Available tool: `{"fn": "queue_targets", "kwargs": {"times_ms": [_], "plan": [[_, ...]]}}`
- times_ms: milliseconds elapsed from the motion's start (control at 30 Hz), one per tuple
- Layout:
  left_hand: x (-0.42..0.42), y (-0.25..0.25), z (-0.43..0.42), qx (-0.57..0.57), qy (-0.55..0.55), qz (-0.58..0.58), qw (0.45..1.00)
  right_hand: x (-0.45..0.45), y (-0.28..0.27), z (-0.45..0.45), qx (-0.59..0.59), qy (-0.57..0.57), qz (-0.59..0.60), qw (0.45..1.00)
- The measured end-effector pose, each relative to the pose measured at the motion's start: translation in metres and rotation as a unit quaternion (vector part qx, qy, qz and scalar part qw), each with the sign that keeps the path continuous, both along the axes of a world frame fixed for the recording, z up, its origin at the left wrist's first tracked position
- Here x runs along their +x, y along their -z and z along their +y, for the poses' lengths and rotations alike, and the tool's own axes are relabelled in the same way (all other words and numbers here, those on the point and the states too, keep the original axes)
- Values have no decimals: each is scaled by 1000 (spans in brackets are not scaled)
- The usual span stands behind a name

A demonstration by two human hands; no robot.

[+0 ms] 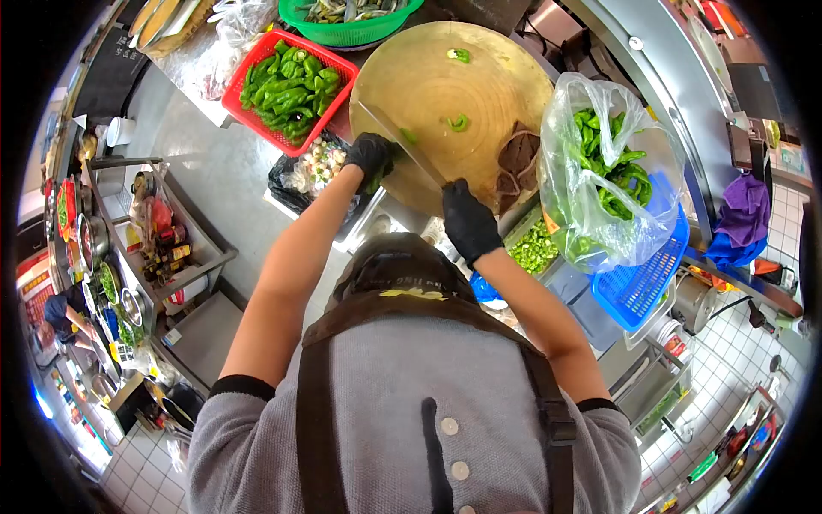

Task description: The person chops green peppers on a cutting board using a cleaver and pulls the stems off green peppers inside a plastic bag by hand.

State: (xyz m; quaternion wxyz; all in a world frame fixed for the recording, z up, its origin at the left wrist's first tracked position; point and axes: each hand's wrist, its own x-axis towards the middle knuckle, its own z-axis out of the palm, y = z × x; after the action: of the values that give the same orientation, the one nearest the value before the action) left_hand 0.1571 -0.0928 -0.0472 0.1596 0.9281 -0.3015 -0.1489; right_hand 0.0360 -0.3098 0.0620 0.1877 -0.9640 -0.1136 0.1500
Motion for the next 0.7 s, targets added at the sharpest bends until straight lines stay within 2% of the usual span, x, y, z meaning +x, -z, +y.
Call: {"fn": "queue_targets", "kwargs": {"times_ms": [67, 233, 300, 367, 400, 433, 500, 567, 600, 700], "plan": [[-5, -11, -4, 15, 46, -63, 997, 1, 9, -7, 25, -12, -29, 999], [-11, -5, 3, -131, -77, 94, 984, 20, 25, 3, 7, -4, -55, 998], [-24, -14, -4, -227, -208, 191, 932, 20, 26, -11, 62, 20, -81, 995], [-27, -73, -18, -316, -406, 295, 805, 19, 32, -25, 115, 48, -132, 983], [-17, -77, -19, -287, -397, 225, 842, 12, 31, -32, 172, 111, -109, 973], [-4, -72, -23, -298, -379, 133, 866, 5, 23, -36, 118, 142, -118, 976], [31, -59, -34, -317, -330, -58, 887, -6, 13, -50, 185, 233, -81, 951], [55, -49, -44, -109, -275, -198, 934, -18, 9, -54, 309, 318, -44, 895], [62, -47, -49, -2, -243, -265, 933, -24, 8, -55, 369, 355, -25, 858], [35, -85, -68, -43, -117, -120, 985, -39, 5, -62, 387, 399, 5, 831]]}}
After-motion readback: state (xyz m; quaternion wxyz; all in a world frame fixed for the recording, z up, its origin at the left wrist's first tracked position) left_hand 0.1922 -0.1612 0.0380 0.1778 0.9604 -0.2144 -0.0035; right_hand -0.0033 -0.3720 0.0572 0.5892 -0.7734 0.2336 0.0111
